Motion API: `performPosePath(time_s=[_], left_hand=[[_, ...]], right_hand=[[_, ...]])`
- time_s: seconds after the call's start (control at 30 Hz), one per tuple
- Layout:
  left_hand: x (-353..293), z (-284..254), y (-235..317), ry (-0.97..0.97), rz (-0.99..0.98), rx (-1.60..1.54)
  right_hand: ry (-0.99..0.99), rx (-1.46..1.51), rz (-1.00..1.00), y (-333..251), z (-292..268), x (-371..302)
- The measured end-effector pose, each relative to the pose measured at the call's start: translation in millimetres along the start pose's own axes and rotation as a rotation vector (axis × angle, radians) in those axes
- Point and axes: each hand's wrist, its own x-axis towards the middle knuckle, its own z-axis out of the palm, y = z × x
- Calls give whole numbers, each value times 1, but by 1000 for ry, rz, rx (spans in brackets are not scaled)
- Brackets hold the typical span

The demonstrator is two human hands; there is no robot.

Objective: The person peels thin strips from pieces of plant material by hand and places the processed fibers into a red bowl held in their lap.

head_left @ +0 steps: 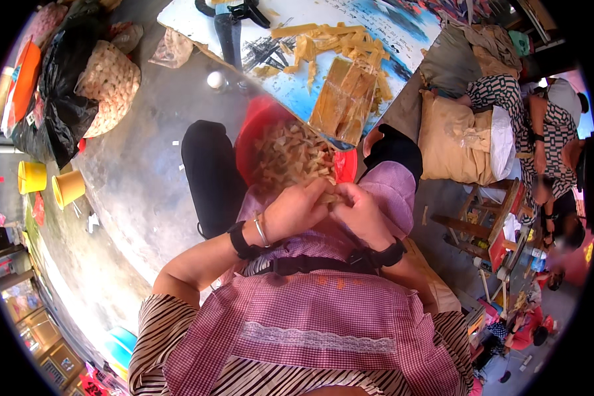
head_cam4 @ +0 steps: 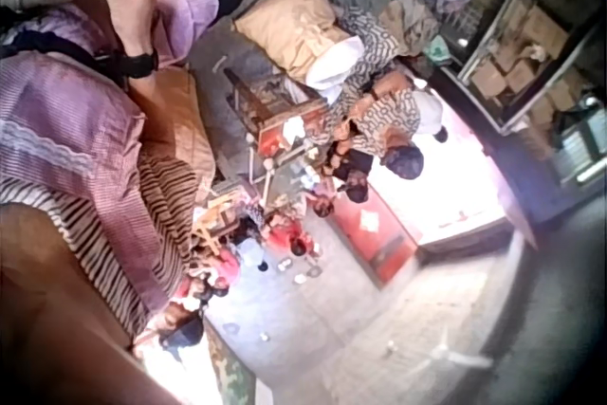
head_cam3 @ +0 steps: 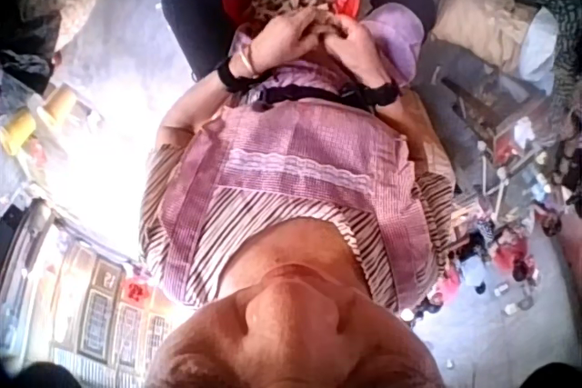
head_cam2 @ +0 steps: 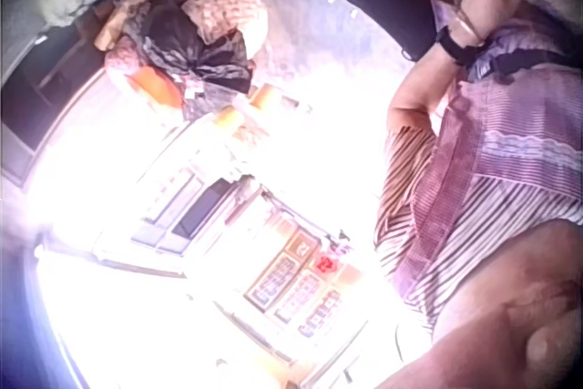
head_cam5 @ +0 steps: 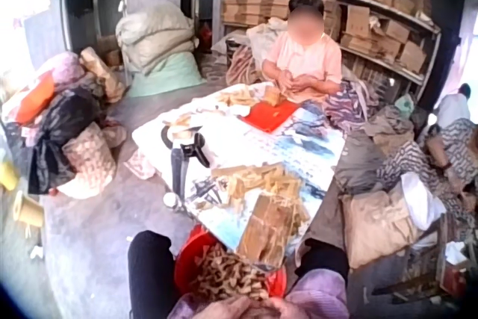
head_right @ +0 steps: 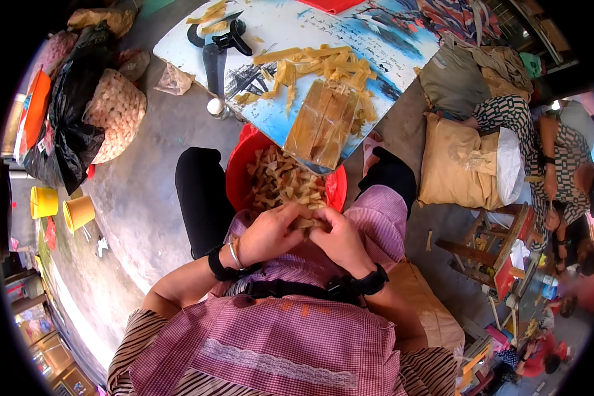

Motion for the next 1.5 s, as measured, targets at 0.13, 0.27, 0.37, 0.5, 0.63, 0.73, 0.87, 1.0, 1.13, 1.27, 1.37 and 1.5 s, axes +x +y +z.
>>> performPosePath(time_s=[0.13, 0.27, 0.37, 0.5, 0.63, 0.73, 0.87, 1.0, 1.13, 1.27, 1.37, 1.5], left_hand=[[2, 2, 1, 19, -5, 66], [5, -1, 2, 84, 35, 227], [8, -10, -2, 94, 133, 302], [4, -9, 15, 90, 173, 168], [3, -14, 15, 53, 160, 177], [8, -18, 7, 26, 189, 92], [10, -27, 10, -38, -213, -370], [4, -39, 1, -10, -192, -723], [-7, -54, 17, -174, -242, -782], [4, -57, 9, -157, -399, -787], [6, -41, -1, -295, -561, -922], [9, -34, 8, -419, -647, -1159]], right_hand=[[122, -189, -54, 0, 1, 3], [-75, 139, 54, -7, -3, 0], [-301, 620, 157, -12, -9, -3], [-262, 605, 181, -21, -11, -1], [-258, 487, 139, -22, -10, 0], [-282, 434, 222, -34, -21, -1], [-383, 298, 191, -48, -34, -6], [-219, 553, 233, -30, -57, -5], [-275, 556, 176, -30, -67, -5], [-229, 563, 164, -29, -64, -5], [-285, 508, 159, -40, -50, -2], [-322, 415, 133, -48, -44, -1]])
